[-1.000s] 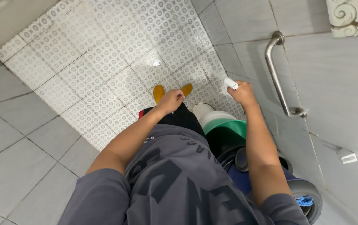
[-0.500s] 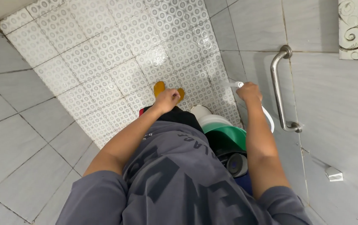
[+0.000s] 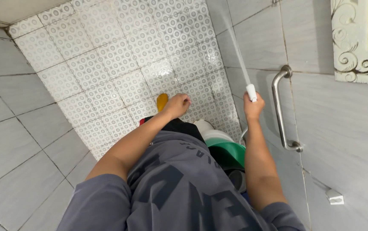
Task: The recorder uses a handheld brush and a water sprayer to scrub and clean the bathroom floor tiles around a toilet and floor drain.
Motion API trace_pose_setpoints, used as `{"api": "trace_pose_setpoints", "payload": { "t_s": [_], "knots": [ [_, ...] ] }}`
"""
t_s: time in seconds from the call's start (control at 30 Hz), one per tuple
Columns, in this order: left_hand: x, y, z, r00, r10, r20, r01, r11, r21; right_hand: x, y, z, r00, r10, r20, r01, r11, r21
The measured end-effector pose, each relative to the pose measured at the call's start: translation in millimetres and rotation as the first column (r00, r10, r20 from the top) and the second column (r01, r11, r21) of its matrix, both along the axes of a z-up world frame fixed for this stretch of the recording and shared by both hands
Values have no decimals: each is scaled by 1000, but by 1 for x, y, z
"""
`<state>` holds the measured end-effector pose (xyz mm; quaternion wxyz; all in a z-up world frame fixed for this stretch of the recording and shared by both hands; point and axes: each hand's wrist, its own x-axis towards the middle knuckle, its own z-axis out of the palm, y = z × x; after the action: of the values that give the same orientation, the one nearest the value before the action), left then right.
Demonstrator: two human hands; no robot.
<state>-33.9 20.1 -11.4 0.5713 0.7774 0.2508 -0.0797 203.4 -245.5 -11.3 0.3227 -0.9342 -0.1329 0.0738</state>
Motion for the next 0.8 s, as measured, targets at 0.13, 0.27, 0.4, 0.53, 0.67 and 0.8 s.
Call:
{"api": "trace_pose_setpoints", "payload": {
  "t_s": [0.13,0.27,0.4,0.53,0.67,0.8],
  "knots": [
    [-2,0,-6,999,8,-42,-7,999,33,2,-2,2,998,-47,-47,51,995,88],
    [-6,-5,-10,999,-1,-44,4,998,64,7,1,6,994,-43,-98,53,993,104],
    [-10,-11,-18,1000,1,-25,0,998,55,14,4,6,992,26,-126,-9,992,128],
    [-10,-16,-15,997,32,-64,-28,998,55,18,12,18,957,45,-285,-11,993,118],
    [-13,-15,-15,995,60,-74,-54,995,83,24,15,20,918,98,-384,-70,994,89],
    [-18,-13,-15,992,91,-86,-86,994,66,29,16,23,889,21,-457,-9,1000,29]
  ]
}}
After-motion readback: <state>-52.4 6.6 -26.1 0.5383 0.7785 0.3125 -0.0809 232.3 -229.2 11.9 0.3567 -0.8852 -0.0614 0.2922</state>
